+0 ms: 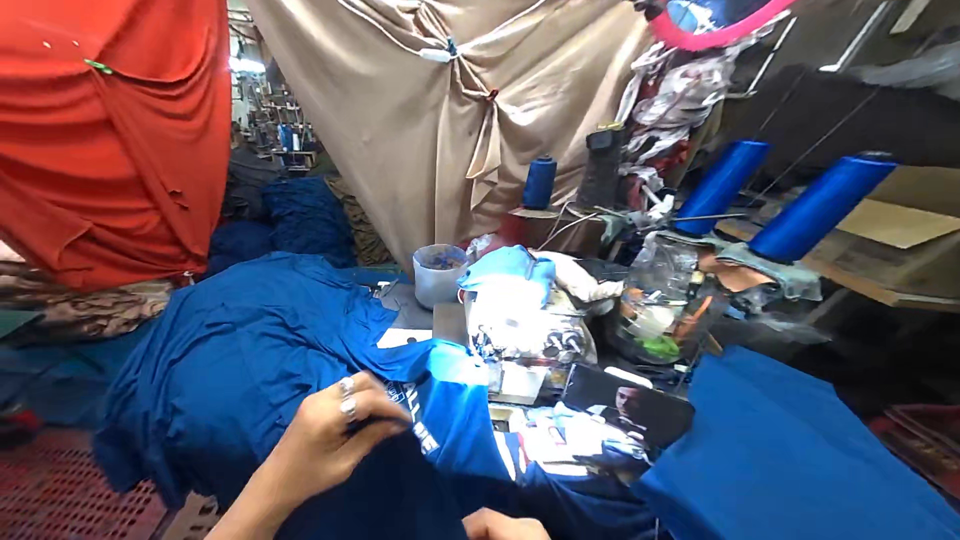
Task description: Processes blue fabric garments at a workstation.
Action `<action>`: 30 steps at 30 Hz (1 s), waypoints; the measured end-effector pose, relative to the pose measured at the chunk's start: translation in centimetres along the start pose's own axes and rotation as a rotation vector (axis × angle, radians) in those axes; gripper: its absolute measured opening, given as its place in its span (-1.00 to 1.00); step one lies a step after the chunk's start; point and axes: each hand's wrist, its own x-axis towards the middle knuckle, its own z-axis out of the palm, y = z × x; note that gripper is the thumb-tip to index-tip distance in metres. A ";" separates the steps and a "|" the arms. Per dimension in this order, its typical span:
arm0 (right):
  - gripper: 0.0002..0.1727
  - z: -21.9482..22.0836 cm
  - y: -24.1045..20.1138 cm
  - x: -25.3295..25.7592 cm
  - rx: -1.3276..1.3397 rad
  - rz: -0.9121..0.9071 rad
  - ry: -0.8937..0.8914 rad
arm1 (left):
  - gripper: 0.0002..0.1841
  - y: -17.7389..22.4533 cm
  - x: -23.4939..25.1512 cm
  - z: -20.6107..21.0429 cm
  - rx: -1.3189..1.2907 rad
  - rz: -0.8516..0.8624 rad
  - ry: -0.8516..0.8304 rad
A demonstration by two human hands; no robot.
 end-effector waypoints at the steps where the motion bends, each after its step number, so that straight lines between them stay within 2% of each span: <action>1: -0.87 -0.5 0.3 0.1 -0.009 0.036 0.049 | -0.85 -0.9 1.7 0.8 0.014 0.017 -0.049; 3: -0.90 -1.5 1.6 0.7 -0.041 0.153 0.171 | -0.83 -3.4 4.5 3.6 0.056 -0.002 -0.137; 5: -0.91 -2.8 4.8 1.6 -0.047 0.260 0.291 | -0.84 -6.8 6.4 7.2 0.104 -0.076 -0.240; 8: -0.90 -4.7 11.1 3.0 -0.057 0.429 0.446 | -0.76 -11.2 7.7 11.8 0.116 -0.346 -0.422; 10: -0.87 -5.8 14.1 3.7 -0.112 0.539 0.473 | -0.73 -12.9 7.7 14.0 0.102 -0.460 -0.435; 12: -0.85 -6.4 15.7 4.0 -0.172 0.545 0.470 | -0.74 -13.4 7.7 14.9 0.106 -0.510 -0.432; 16: -0.73 -6.5 15.8 4.7 -0.227 0.489 0.497 | -0.75 -12.9 7.7 14.6 0.116 -0.539 -0.406; 21: -0.84 -6.3 14.7 5.3 -0.012 0.474 0.473 | -0.69 -12.5 8.1 13.7 0.127 -0.574 -0.448; 26: -0.79 -6.1 16.0 5.3 -0.216 0.428 0.590 | -0.74 -13.9 7.7 15.8 0.146 -0.542 -0.366; 30: -0.77 -6.6 16.4 5.7 -0.128 0.419 0.585 | -0.77 -13.9 7.0 16.9 0.141 -0.610 -0.298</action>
